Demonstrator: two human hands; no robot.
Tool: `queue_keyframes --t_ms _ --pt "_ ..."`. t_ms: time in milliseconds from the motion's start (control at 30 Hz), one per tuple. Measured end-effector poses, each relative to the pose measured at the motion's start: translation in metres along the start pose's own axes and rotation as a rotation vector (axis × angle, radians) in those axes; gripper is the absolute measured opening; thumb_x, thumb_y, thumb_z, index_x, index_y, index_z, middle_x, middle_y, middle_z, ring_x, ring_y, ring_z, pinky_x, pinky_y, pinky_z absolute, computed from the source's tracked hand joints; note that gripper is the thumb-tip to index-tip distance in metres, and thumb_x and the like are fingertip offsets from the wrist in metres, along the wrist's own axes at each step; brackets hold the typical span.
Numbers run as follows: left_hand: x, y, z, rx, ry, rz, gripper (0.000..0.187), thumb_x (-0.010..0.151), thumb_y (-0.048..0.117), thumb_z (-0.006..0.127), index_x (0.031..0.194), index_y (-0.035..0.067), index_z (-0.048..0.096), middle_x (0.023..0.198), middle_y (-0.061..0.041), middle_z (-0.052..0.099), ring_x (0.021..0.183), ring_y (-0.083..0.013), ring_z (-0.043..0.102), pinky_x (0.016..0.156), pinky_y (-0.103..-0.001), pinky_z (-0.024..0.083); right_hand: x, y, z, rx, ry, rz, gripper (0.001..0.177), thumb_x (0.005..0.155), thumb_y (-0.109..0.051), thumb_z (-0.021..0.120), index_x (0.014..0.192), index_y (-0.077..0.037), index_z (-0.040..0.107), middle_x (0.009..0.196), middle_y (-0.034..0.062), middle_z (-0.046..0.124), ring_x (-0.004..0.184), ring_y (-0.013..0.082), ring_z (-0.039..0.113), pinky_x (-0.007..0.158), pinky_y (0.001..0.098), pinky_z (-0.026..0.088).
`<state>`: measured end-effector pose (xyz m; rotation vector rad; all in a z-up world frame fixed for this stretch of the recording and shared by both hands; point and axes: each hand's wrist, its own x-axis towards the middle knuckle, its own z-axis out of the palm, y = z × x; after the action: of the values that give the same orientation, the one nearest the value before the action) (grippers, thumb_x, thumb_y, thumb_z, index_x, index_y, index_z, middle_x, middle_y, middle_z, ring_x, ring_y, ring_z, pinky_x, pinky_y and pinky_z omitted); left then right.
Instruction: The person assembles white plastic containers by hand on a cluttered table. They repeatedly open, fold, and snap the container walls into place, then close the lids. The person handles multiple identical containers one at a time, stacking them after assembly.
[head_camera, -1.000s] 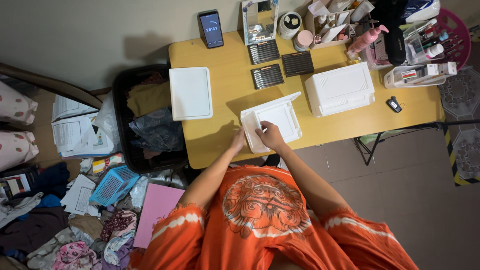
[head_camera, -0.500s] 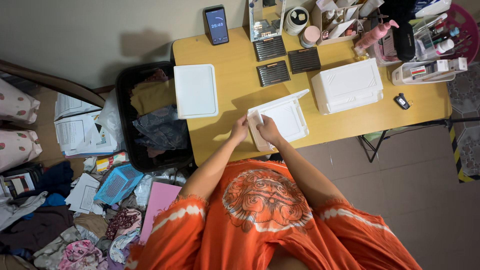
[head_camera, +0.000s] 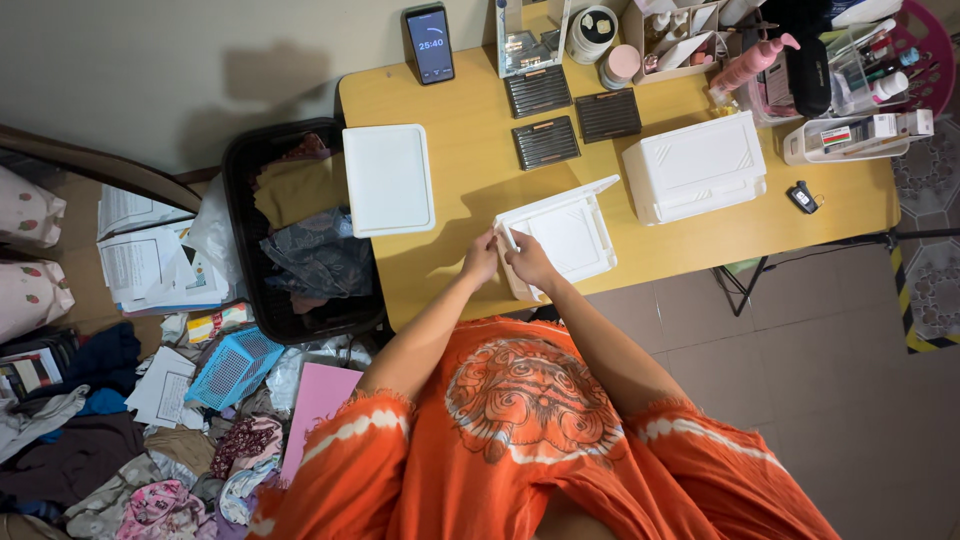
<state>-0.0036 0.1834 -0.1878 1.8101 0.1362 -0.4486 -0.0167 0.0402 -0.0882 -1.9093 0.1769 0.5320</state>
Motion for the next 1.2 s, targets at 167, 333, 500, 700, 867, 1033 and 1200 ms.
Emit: queue_keyframes --t_ms 167,333,500,700,867,1033,1200 --pt "-0.003 0.002 -0.001 -0.055 -0.022 -0.023 0.036 0.102 0.007 0.049 0.136 0.007 0.062 0.102 -0.017 0.072 0.092 -0.0226 0.065 0.083 -0.035 0.052 0.0 -0.002 -0.002 0.036 -0.046 0.003 0.061 0.083 -0.001 0.054 0.144 -0.01 0.058 0.113 0.0156 0.073 0.099 0.0222 0.068 0.091 0.0354 0.053" --pt "-0.002 0.003 -0.002 -0.026 -0.007 -0.003 0.033 0.103 0.008 0.049 0.132 0.007 0.063 0.099 -0.015 0.072 0.088 -0.0198 0.066 0.079 -0.034 0.052 0.007 0.009 -0.002 0.138 -0.086 -0.015 0.063 0.08 0.003 0.056 0.142 -0.006 0.052 0.125 0.0135 0.066 0.112 0.023 0.063 0.092 0.0344 0.052" --pt "0.001 0.001 -0.003 0.031 0.0 0.017 0.032 0.104 0.008 0.048 0.131 0.005 0.064 0.096 -0.017 0.072 0.086 -0.0228 0.066 0.078 -0.036 0.052 0.016 0.019 -0.001 0.223 -0.104 -0.026 0.062 0.076 0.007 0.054 0.138 -0.004 0.054 0.12 0.0131 0.067 0.103 0.0196 0.063 0.082 0.0314 0.052" --pt "0.007 0.0 -0.006 0.081 -0.018 0.065 0.036 0.093 -0.001 0.05 0.125 0.002 0.065 0.103 -0.021 0.073 0.093 -0.0291 0.071 0.082 -0.037 0.053 0.022 0.021 -0.003 0.209 -0.11 0.048 0.06 0.079 0.006 0.052 0.138 -0.005 0.058 0.112 0.0125 0.07 0.084 0.0171 0.061 0.073 0.0287 0.051" --pt "0.011 0.004 -0.009 0.147 -0.041 0.093 0.029 0.093 -0.003 0.049 0.116 -0.001 0.066 0.099 -0.023 0.072 0.09 -0.0335 0.071 0.081 -0.04 0.054 0.027 0.027 -0.005 0.168 -0.127 -0.008 0.065 0.073 0.009 0.054 0.136 -0.005 0.057 0.115 0.0123 0.07 0.099 0.0182 0.064 0.078 0.03 0.053" --pt "0.01 0.008 -0.008 0.144 -0.052 0.1 0.027 0.093 -0.004 0.049 0.115 -0.003 0.065 0.096 -0.023 0.071 0.087 -0.0349 0.07 0.078 -0.041 0.053 0.028 0.03 -0.004 0.199 -0.144 0.003 0.065 0.073 0.009 0.055 0.137 -0.004 0.057 0.12 0.0127 0.069 0.107 0.0216 0.064 0.082 0.0322 0.053" --pt "0.006 0.008 -0.008 0.2 -0.045 0.07 0.029 0.101 0.001 0.047 0.125 0.001 0.064 0.098 -0.024 0.07 0.088 -0.034 0.069 0.079 -0.041 0.052 0.022 0.016 -0.012 0.098 -0.127 -0.069 0.066 0.071 0.008 0.056 0.135 -0.005 0.058 0.119 0.0164 0.07 0.112 0.0267 0.065 0.094 0.0366 0.052"
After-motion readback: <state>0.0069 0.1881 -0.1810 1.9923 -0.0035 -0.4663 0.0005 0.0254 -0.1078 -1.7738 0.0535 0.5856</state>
